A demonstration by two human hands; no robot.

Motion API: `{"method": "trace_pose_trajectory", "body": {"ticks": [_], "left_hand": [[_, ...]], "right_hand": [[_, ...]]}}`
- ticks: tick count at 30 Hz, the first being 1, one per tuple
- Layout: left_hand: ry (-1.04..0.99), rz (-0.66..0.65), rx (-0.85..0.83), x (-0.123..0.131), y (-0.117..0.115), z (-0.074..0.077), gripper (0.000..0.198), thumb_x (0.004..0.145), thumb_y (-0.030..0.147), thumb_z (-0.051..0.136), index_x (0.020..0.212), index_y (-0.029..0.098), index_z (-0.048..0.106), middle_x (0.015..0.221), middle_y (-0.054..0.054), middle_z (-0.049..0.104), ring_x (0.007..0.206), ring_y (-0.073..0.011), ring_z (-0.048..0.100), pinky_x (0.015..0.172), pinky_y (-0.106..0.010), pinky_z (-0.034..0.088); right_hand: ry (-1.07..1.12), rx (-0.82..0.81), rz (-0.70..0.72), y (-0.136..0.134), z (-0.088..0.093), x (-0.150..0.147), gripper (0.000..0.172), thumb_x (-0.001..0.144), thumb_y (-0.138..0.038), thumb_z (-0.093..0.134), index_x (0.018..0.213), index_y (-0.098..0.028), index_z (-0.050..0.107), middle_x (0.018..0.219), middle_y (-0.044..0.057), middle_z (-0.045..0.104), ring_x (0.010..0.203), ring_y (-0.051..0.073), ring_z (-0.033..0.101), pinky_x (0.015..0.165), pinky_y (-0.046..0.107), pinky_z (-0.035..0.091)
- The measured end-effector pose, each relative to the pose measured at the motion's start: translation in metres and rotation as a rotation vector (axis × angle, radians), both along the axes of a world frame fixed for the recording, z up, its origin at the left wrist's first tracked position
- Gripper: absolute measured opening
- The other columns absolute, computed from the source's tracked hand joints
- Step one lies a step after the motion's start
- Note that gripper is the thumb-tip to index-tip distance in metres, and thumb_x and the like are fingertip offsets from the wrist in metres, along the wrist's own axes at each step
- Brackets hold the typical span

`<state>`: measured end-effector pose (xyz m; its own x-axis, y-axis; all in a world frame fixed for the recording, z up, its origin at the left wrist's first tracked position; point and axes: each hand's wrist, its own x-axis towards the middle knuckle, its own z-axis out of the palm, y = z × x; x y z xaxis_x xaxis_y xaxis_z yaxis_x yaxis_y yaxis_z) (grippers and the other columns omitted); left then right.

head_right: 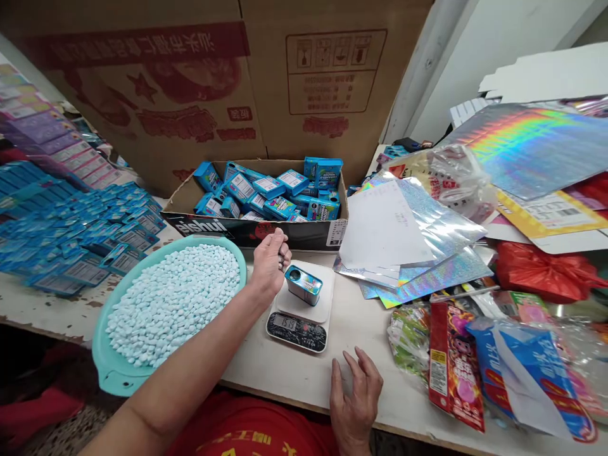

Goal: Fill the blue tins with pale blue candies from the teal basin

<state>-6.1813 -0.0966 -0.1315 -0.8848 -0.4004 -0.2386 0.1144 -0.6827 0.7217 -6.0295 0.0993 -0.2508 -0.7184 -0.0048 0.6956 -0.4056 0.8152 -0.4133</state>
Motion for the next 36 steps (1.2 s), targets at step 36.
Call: {"method": "trace_pose_trajectory", "body": {"ticks": [36], "left_hand": [[-0.240, 0.220, -1.099, 0.131, -0.176, 0.001, 0.017, 0.080, 0.010, 0.055, 0.085, 0.021, 0.067, 0.071, 0.001, 0.062, 0.070, -0.0138, 0.057, 0.067, -0.025, 0.045]], "right_hand": [[-0.113, 0.021, -0.004, 0.000, 0.002, 0.003, 0.027, 0.084, -0.021, 0.065, 0.110, -0.018, 0.059, 0.108, 0.012, 0.060, 0.099, 0.025, 0.061, 0.082, 0.044, 0.056]]}}
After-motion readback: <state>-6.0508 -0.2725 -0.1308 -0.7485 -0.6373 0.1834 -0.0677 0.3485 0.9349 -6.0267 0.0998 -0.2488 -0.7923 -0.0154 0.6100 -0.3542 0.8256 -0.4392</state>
